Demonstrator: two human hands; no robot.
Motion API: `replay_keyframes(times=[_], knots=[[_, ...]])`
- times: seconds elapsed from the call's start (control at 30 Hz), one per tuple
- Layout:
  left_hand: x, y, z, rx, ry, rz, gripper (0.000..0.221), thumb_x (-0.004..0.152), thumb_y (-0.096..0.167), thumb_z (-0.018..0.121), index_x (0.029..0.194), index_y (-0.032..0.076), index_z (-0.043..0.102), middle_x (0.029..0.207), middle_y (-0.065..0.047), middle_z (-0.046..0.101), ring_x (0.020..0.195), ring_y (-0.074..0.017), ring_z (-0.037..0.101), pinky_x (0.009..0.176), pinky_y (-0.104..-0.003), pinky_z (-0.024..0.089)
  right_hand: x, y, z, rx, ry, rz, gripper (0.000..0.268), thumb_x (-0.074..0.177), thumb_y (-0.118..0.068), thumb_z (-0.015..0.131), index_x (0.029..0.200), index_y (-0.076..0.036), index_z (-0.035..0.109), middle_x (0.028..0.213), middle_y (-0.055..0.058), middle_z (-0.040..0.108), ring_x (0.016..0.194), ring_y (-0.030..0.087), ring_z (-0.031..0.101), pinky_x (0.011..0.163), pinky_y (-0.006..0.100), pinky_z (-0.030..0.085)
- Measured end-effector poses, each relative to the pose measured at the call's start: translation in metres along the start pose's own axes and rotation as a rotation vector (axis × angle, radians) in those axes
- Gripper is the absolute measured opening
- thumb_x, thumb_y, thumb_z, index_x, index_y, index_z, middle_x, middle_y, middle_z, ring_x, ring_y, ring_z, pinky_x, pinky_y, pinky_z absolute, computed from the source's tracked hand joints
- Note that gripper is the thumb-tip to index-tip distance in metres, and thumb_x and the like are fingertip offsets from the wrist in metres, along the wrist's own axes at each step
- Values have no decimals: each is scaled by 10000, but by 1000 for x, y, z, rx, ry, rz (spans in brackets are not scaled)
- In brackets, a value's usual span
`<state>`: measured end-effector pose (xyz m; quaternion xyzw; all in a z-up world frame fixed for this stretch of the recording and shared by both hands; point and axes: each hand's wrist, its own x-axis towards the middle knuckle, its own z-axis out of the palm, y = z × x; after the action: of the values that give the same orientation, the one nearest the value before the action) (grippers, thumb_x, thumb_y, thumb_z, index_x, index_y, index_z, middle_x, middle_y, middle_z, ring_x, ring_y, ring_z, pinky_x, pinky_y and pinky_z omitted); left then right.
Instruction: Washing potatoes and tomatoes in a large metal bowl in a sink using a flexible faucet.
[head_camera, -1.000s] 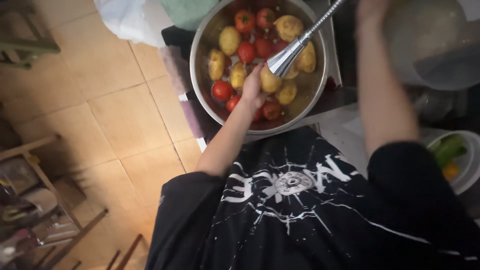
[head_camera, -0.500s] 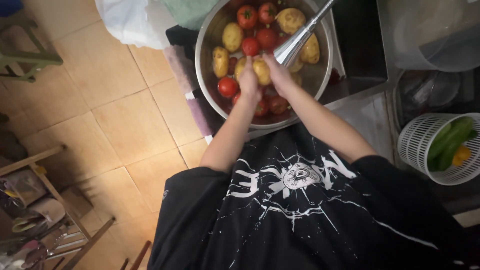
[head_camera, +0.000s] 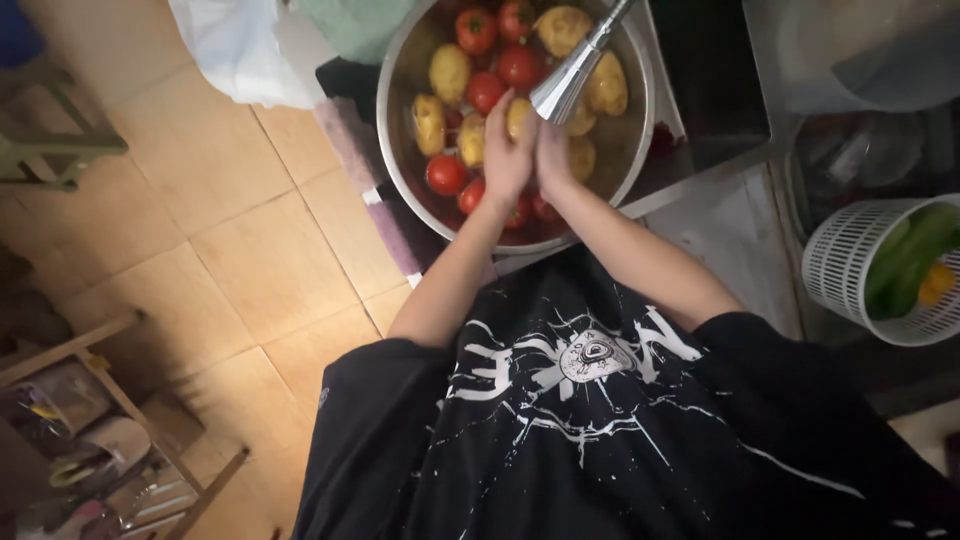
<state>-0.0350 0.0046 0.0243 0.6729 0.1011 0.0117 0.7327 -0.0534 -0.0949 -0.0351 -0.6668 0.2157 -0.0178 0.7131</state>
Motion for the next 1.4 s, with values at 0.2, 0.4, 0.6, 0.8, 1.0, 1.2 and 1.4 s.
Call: replay_keyframes(times=[0.2,0.4,0.6,0.8,1.0,1.2,1.4], knots=[[-4,-31,-10,109,-59,-31,432,1052,286,599,1351,-25,610,1315,-173,648,1214,-246,612,1055,-346,479,-24,-8,-8,30,-69,37,473,1130,-357,519,1407,20,587,1352,179,639,1196,223,611,999,347,508],[-5,-14,-13,-255,-243,-432,397,991,229,667,1295,-26,666,1240,-168,701,1122,-237,651,991,-356,518,-49,-56,-10,156,-86,148,514,1054,-348,471,1495,-94,395,1419,67,489,1225,195,552,854,377,560],[-23,3,-15,75,-442,135,490,956,150,759,1357,-56,568,1329,-168,626,1232,-221,576,1055,-332,452,-31,-6,-25,297,-31,321,484,1114,-393,378,1412,-42,528,1366,120,590,1259,240,563,964,352,513],[-12,-18,-21,-100,-180,-310,388,1035,237,674,1236,-87,748,1155,-170,763,1037,-171,663,929,-316,536,-39,-7,-16,-16,-96,-118,447,1139,-363,389,1418,-35,506,1409,131,567,1343,242,523,1158,357,388],[-24,-13,-23,-35,-332,-51,428,962,177,711,1298,-77,633,1179,-99,710,1088,-133,642,968,-263,509,-38,16,-24,-155,-65,-133,482,1140,-385,371,1413,-11,504,1395,157,580,1325,260,548,1131,361,415],[-26,11,-30,-171,-409,-238,479,927,153,750,1332,-68,619,1190,-109,721,1064,-151,660,952,-289,533,-33,10,-31,-118,-53,-2,542,1127,-433,348,1422,-13,521,1387,153,619,1294,259,597,1095,369,463],[-18,-18,-22,-109,-281,-322,489,930,140,751,1357,-73,643,1206,-127,738,1057,-165,676,938,-311,551,-50,-61,-6,67,-49,374,532,1045,-481,339,1456,-149,397,1365,57,575,1154,221,635,762,406,545]])
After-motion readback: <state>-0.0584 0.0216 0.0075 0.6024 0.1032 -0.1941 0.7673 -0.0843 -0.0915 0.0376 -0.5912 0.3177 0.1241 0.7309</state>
